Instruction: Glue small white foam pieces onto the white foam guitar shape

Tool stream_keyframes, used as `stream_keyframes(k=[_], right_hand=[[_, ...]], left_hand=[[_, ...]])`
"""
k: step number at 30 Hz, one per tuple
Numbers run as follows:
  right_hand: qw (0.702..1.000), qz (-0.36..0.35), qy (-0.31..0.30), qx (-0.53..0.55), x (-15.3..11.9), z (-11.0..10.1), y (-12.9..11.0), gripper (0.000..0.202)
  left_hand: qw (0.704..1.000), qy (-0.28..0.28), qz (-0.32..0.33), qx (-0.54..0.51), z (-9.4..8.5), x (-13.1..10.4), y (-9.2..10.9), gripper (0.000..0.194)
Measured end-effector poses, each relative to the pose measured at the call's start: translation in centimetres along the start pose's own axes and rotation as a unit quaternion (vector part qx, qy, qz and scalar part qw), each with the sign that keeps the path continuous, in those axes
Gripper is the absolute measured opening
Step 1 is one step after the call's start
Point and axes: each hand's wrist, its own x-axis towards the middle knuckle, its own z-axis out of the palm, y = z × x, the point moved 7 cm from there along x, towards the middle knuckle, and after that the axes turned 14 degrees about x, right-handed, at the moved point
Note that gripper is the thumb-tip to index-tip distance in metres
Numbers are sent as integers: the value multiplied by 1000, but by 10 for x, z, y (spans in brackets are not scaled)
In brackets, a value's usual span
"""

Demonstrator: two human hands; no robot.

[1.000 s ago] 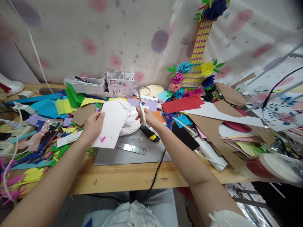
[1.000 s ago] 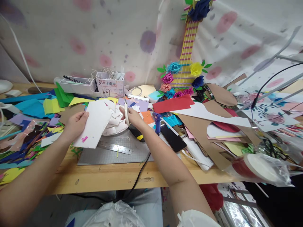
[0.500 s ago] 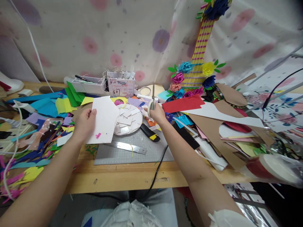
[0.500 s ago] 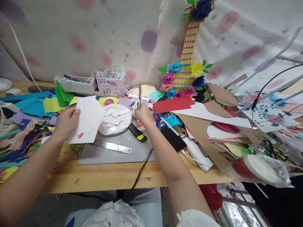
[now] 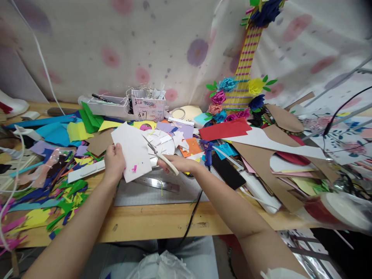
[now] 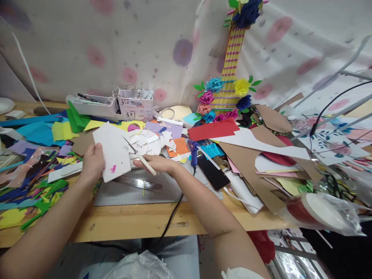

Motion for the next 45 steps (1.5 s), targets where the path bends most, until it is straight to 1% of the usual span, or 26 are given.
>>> stream_keyframes(k=[3,7,10,13,16,19,22,25,27,30,34,38,41,43,45], right_hand=[[1000,-3,13,-12,5,1,-2,50],[998,4,63,8,10,-5,7,51],[995,9,94,29,11,-9,14,53],[992,34,111,45,12,-11,21,54],[992,39,109,58,13,-9,22,55],[994,11,89,65,15,-7,19,54],[994,-16,77,80,15,-8,13,53],[992,-15,78,98,16,-10,13,53],[990,-19,86,112,17,-10,14,53],[985,-29,104,133,18,-9,17,54],[983,-6,124,137,19,-6,23,56],[980,2,140,139,17,-9,24,56],[985,-19,114,131,10,-12,19,55],[991,-23,69,116,3,-12,15,53],[996,-5,21,82,-4,-12,14,53]], left_hand=[[1000,9,-28,4,-1,-9,5,22],[999,23,-24,30,-3,-14,13,20],[999,17,-20,42,-2,-13,14,20],[999,9,-18,38,-1,-12,13,20],[999,12,-19,25,-1,-12,13,20],[999,20,-19,27,-5,-14,18,17],[999,21,4,42,-9,-18,30,14],[998,23,35,48,-13,-21,42,15],[998,22,45,47,-14,-20,45,16],[998,16,41,44,-13,-17,43,16],[998,8,38,43,-8,-14,38,15],[998,-1,32,45,-2,-13,36,17],[998,-9,38,39,1,-13,37,18],[999,-10,36,31,-1,-10,36,18],[999,5,20,26,-8,-5,34,18]])
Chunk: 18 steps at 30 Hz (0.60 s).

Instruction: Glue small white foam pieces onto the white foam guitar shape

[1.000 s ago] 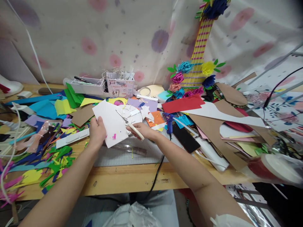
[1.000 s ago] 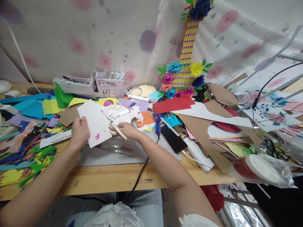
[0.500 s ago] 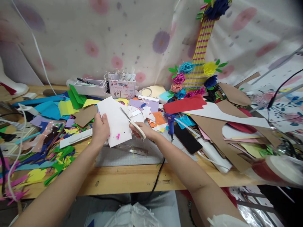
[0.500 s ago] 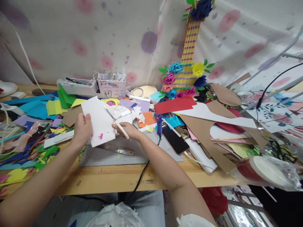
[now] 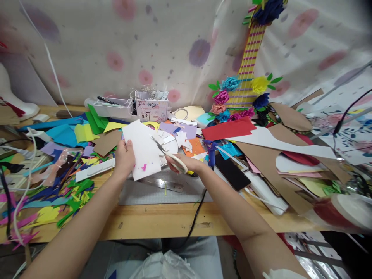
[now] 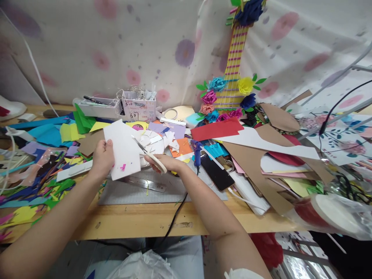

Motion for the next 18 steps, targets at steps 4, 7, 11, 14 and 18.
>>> stream_keyframes(k=[4,7,11,14,18], right_hand=[[998,-9,59,-11,-4,-14,-8,53],[982,-76,166,50,3,-25,-21,44],[951,-160,246,101,18,-28,-36,41],[939,-158,290,100,24,-30,-39,43],[964,-113,215,108,26,-30,-36,40]], left_hand=[[999,29,-19,19,-17,5,-1,18],[999,-5,19,30,-14,-2,9,17],[994,-61,88,29,3,-17,19,20],[990,-77,110,34,10,-18,18,23],[978,-124,153,67,6,-2,14,26]])
